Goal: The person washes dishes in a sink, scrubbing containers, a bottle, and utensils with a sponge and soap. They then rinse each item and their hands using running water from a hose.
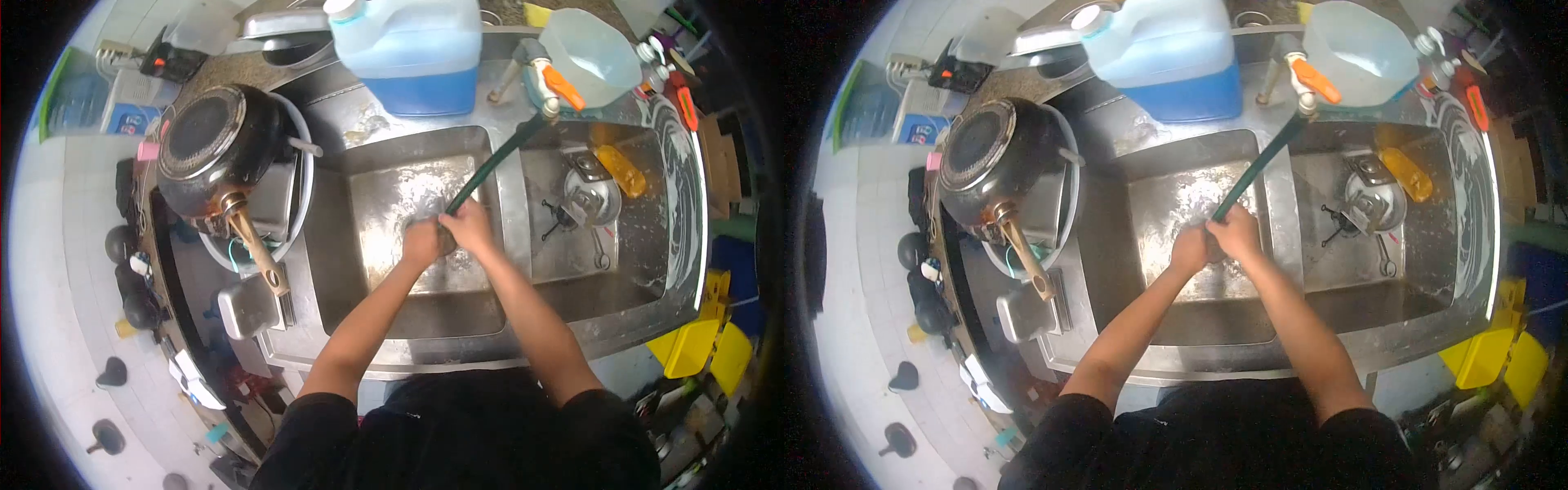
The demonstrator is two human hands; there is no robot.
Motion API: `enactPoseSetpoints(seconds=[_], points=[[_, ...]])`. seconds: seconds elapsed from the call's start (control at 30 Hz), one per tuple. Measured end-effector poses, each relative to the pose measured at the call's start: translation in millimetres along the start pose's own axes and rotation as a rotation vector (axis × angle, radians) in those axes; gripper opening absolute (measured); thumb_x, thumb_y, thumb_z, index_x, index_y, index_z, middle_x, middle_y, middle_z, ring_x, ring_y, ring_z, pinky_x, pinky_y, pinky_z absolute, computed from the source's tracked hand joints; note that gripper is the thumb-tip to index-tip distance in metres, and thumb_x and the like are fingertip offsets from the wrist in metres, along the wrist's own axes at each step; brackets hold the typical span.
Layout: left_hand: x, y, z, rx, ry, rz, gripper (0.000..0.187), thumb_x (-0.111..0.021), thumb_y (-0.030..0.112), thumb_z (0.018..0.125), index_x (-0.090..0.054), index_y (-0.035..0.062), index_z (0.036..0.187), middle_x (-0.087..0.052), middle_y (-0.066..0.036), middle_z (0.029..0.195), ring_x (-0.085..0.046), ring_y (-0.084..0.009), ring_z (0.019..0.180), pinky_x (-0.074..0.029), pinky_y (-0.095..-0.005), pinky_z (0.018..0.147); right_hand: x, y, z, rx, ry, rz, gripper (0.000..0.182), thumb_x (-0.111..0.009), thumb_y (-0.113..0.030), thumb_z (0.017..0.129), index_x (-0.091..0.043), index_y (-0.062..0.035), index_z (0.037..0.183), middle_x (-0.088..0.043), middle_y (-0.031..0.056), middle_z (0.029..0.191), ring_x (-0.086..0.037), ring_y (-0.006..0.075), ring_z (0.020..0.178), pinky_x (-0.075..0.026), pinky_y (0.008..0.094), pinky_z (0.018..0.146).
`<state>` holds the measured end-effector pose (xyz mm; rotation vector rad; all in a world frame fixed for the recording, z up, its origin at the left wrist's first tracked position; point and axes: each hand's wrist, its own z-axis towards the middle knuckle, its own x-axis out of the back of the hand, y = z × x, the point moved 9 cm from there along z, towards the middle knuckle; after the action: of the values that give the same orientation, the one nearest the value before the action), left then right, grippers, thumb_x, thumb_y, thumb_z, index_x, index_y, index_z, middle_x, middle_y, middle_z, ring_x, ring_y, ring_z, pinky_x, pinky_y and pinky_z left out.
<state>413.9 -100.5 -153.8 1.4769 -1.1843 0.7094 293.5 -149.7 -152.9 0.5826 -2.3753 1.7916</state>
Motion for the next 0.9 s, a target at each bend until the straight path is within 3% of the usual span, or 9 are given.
enactPoseSetpoints(seconds=[0.07, 0.1, 0.2, 0.33, 0.47, 0.5, 0.53, 0.77, 0.9], points=[[0.2, -17.6, 10.8, 0.013, 0.128, -0.127, 0.021, -0.06, 0.019, 0.089, -0.07, 0.0044, 0.099, -0.072, -0.019, 0.092, -0.07, -0.0354, 0.085, -0.053, -0.0465, 0.078, -12.8, 2.8, -17.9, -0.001, -0.059, 0.164, 0.024, -0.075, -0.011, 0.085, -0.058, -0.0024, 0.1, -0.068, 0.0053, 0.087, -0.067, 0.0143, 0.075, -0.052, 0.0299, 0.061], [-49.5, -75.7, 8.6, 0.506, -0.152, -0.552, 0.036, -0.05, 0.024, 0.097, -0.064, 0.0084, 0.126, -0.068, -0.022, 0.116, -0.068, -0.035, 0.101, -0.054, -0.0433, 0.087, -13.8, -1.6, -23.6, -0.091, -0.099, 0.171, 0.025, -0.073, -0.01, 0.088, -0.055, -0.0018, 0.103, -0.069, 0.0058, 0.088, -0.067, 0.0138, 0.069, -0.05, 0.0267, 0.054], [-140.3, -129.5, -34.8, 1.027, -0.079, -1.468, 0.032, -0.051, 0.032, 0.101, -0.069, 0.0062, 0.108, -0.071, -0.012, 0.11, -0.069, -0.0296, 0.094, -0.054, -0.0443, 0.079, -5.4, -17.8, -24.7, -0.289, -0.11, 0.375, 0.027, -0.073, -0.01, 0.088, -0.054, -0.001, 0.104, -0.068, 0.0056, 0.084, -0.065, 0.0132, 0.062, -0.048, 0.026, 0.05], [-99.8, -80.6, -58.8, 0.97, -0.07, -1.975, 0.042, -0.052, 0.036, 0.102, -0.06, 0.0039, 0.128, -0.064, -0.013, 0.124, -0.062, -0.0246, 0.11, -0.055, -0.044, 0.086, 9.5, 3.2, 2.0, -0.043, 0.039, 0.046, 0.022, -0.073, -0.01, 0.087, -0.055, -0.0005, 0.097, -0.066, 0.0061, 0.075, -0.062, 0.0128, 0.056, -0.047, 0.0274, 0.048], [-64.3, -71.5, -25.2, 0.677, -0.015, -1.29, 0.031, -0.059, 0.024, 0.097, -0.066, 0.0038, 0.119, -0.07, -0.014, 0.113, -0.067, -0.0274, 0.101, -0.055, -0.0428, 0.082, -8.3, -25.4, -17.2, -0.234, -0.206, 0.264, 0.021, -0.074, -0.007, 0.085, -0.058, -0.0016, 0.097, -0.066, 0.0055, 0.075, -0.061, 0.0129, 0.056, -0.048, 0.0274, 0.048], [-30.6, -54.7, -9.8, 0.252, 0.165, -0.808, 0.025, -0.067, 0.021, 0.088, -0.07, 0.0017, 0.104, -0.073, -0.016, 0.096, -0.07, -0.0267, 0.089, -0.054, -0.0421, 0.077, -12.3, -31.9, -20.6, -0.204, -0.19, 0.384, 0.017, -0.074, -0.006, 0.084, -0.061, -0.0007, 0.094, -0.066, 0.005, 0.074, -0.061, 0.0122, 0.056, -0.05, 0.0271, 0.048], [-30.9, -42.8, -1.4, 0.135, 0.025, -0.757, 0.024, -0.073, 0.022, 0.08, -0.072, 0.0028, 0.094, -0.072, -0.02, 0.087, -0.071, -0.0311, 0.084, -0.053, -0.0442, 0.075, -15.5, -30.7, -19.6, -0.21, -0.208, 0.325, 0.016, -0.074, -0.007, 0.084, -0.062, -0.0004, 0.092, -0.067, 0.0051, 0.074, -0.062, 0.0124, 0.057, -0.05, 0.0269, 0.048], [4.9, 17.3, 1.8, -0.107, -0.283, -0.127, 0.024, -0.077, 0.024, 0.074, -0.075, 0.008, 0.091, -0.072, -0.019, 0.087, -0.07, -0.0383, 0.087, -0.056, -0.0476, 0.079, 4.4, 0.7, 44.8, 0.058, 0.043, -0.103, 0.022, -0.08, -0.013, 0.077, -0.066, 0.0017, 0.083, -0.067, 0.0084, 0.069, -0.063, 0.0145, 0.055, -0.05, 0.033, 0.052], [-3.5, 20.6, -11.3, -0.256, -0.252, 0.083, 0.02, -0.071, 0.024, 0.081, -0.075, 0.0099, 0.094, -0.073, -0.017, 0.091, -0.071, -0.0363, 0.086, -0.056, -0.0498, 0.079, 0.6, -6.7, 4.8, -0.087, -0.105, -0.028, 0.023, -0.08, -0.012, 0.079, -0.065, 0.0003, 0.091, -0.067, 0.008, 0.073, -0.065, 0.0139, 0.061, -0.05, 0.0321, 0.052]])
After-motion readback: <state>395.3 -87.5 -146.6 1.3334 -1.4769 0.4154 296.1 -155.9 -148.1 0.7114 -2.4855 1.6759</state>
